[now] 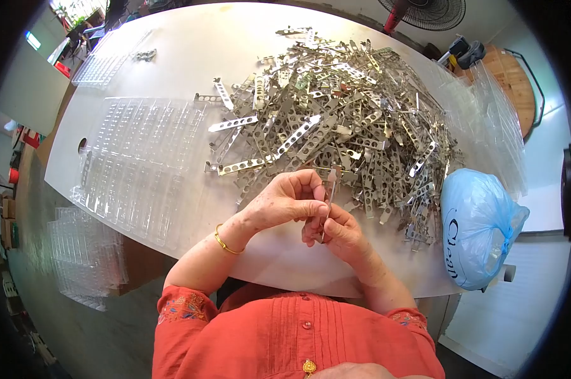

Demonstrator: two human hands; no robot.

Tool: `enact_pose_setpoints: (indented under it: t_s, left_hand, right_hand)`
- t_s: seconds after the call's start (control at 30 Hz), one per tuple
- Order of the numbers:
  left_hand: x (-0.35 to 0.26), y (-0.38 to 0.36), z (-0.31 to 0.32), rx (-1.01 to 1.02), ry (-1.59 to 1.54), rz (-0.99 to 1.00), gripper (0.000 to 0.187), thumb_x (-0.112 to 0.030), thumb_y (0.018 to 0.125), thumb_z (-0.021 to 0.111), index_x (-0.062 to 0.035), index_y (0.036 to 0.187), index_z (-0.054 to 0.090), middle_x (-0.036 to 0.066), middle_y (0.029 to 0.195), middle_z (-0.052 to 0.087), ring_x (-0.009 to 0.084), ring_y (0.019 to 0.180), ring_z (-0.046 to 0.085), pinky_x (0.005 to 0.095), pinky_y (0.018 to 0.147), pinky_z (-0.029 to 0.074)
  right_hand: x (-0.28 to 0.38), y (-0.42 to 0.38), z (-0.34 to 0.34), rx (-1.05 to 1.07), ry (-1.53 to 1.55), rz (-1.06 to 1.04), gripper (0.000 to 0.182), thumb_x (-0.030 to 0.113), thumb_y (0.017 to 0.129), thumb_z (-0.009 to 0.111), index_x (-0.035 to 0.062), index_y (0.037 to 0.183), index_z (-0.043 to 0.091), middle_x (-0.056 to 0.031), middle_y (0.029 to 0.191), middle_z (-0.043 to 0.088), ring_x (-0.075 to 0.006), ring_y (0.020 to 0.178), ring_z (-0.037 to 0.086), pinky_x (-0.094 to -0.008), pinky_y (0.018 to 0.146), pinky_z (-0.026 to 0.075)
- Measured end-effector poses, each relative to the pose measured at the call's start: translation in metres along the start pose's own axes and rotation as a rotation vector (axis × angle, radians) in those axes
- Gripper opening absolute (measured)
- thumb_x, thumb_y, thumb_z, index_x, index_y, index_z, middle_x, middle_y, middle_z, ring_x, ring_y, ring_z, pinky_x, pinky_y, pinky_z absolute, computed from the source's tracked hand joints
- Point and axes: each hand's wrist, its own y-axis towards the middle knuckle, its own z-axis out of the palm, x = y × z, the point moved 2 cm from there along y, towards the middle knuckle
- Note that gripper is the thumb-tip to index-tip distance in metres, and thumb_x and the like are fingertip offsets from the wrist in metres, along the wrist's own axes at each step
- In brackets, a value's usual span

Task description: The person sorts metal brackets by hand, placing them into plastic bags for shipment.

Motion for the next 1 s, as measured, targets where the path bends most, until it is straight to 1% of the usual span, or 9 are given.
enact_pose_setpoints:
  t_s: [0.27,0.33,0.43,0.47,0.67,0.83,0.9,0.93,1.0]
  left_hand:
    - [-0.029,0.009,-0.008,-0.470,0.474,0.103,0.013,-0.009,0.095,0.070,-0.0018,0.095,0.060,0.002,0.087,0.065,0.0050,0.072,0.058,0.0235,0.062,0.048]
    - [-0.041,0.018,-0.013,-0.639,1.152,0.291,0.014,-0.009,0.092,0.069,-0.0006,0.098,0.059,0.009,0.088,0.065,0.0161,0.074,0.063,0.0309,0.066,0.050]
    - [-0.041,0.032,-0.024,-0.671,1.467,0.448,0.017,-0.012,0.089,0.068,-0.0001,0.097,0.059,0.016,0.090,0.064,0.0305,0.082,0.064,0.0401,0.073,0.050]
    - [-0.040,0.036,-0.026,-0.664,1.473,0.371,0.015,-0.013,0.090,0.065,-0.0004,0.095,0.060,0.018,0.094,0.065,0.0386,0.087,0.063,0.0456,0.077,0.049]
    - [-0.041,0.047,-0.032,-0.648,1.495,0.193,0.013,-0.012,0.091,0.063,0.0004,0.092,0.063,0.020,0.088,0.067,0.0388,0.084,0.065,0.0457,0.075,0.050]
    - [-0.059,0.045,-0.025,-0.766,1.542,0.421,0.010,-0.010,0.094,0.063,0.0004,0.095,0.065,0.018,0.086,0.070,0.0325,0.081,0.069,0.0412,0.072,0.053]
    - [-0.068,0.042,-0.011,-0.647,0.644,0.225,0.011,-0.011,0.099,0.061,-0.0013,0.095,0.065,0.011,0.082,0.071,0.0213,0.078,0.069,0.0335,0.068,0.054]
    - [-0.071,0.041,-0.002,-0.543,0.377,0.199,0.010,-0.012,0.102,0.059,-0.0034,0.098,0.064,0.008,0.087,0.070,0.0137,0.078,0.067,0.0262,0.067,0.054]
    - [-0.054,0.044,-0.003,-0.405,0.073,0.165,0.009,-0.012,0.101,0.060,-0.0040,0.099,0.064,0.009,0.090,0.071,0.0145,0.078,0.068,0.0264,0.068,0.055]
  right_hand:
    - [0.012,-0.002,-0.004,-0.035,0.123,-0.117,0.013,0.018,0.099,0.066,0.0115,0.102,0.055,-0.0062,0.094,0.066,-0.0191,0.085,0.064,-0.0330,0.069,0.050]
    - [0.016,-0.003,-0.003,-0.070,0.074,-0.095,0.012,0.016,0.099,0.065,0.0127,0.103,0.054,-0.0072,0.093,0.067,-0.0203,0.083,0.064,-0.0332,0.069,0.050]
    - [0.014,-0.004,-0.006,-0.082,0.089,-0.098,0.013,0.015,0.100,0.064,0.0135,0.105,0.053,-0.0078,0.094,0.068,-0.0206,0.082,0.064,-0.0332,0.068,0.050]
    - [0.015,-0.005,-0.007,-0.081,0.091,-0.106,0.013,0.015,0.100,0.064,0.0135,0.105,0.053,-0.0078,0.094,0.068,-0.0206,0.082,0.064,-0.0332,0.068,0.050]
    - [0.017,-0.007,-0.012,-0.058,0.105,-0.145,0.011,0.012,0.100,0.063,0.0137,0.106,0.053,-0.0078,0.096,0.069,-0.0195,0.082,0.064,-0.0324,0.068,0.049]
    - [0.022,-0.008,-0.012,-0.087,0.091,-0.126,0.015,0.012,0.098,0.066,0.0145,0.106,0.053,-0.0068,0.094,0.069,-0.0169,0.080,0.065,-0.0304,0.068,0.050]
    - [0.025,-0.009,-0.014,-0.112,0.091,-0.135,0.014,0.012,0.098,0.066,0.0138,0.105,0.054,-0.0068,0.094,0.069,-0.0170,0.080,0.065,-0.0305,0.068,0.050]
    - [0.026,-0.010,-0.015,-0.142,0.086,-0.138,0.014,0.012,0.098,0.067,0.0131,0.104,0.054,-0.0069,0.094,0.069,-0.0170,0.080,0.065,-0.0306,0.068,0.050]
    - [0.027,-0.010,-0.018,-0.157,0.098,-0.157,0.014,0.012,0.098,0.067,0.0123,0.103,0.055,-0.0068,0.092,0.069,-0.0170,0.079,0.065,-0.0306,0.067,0.050]
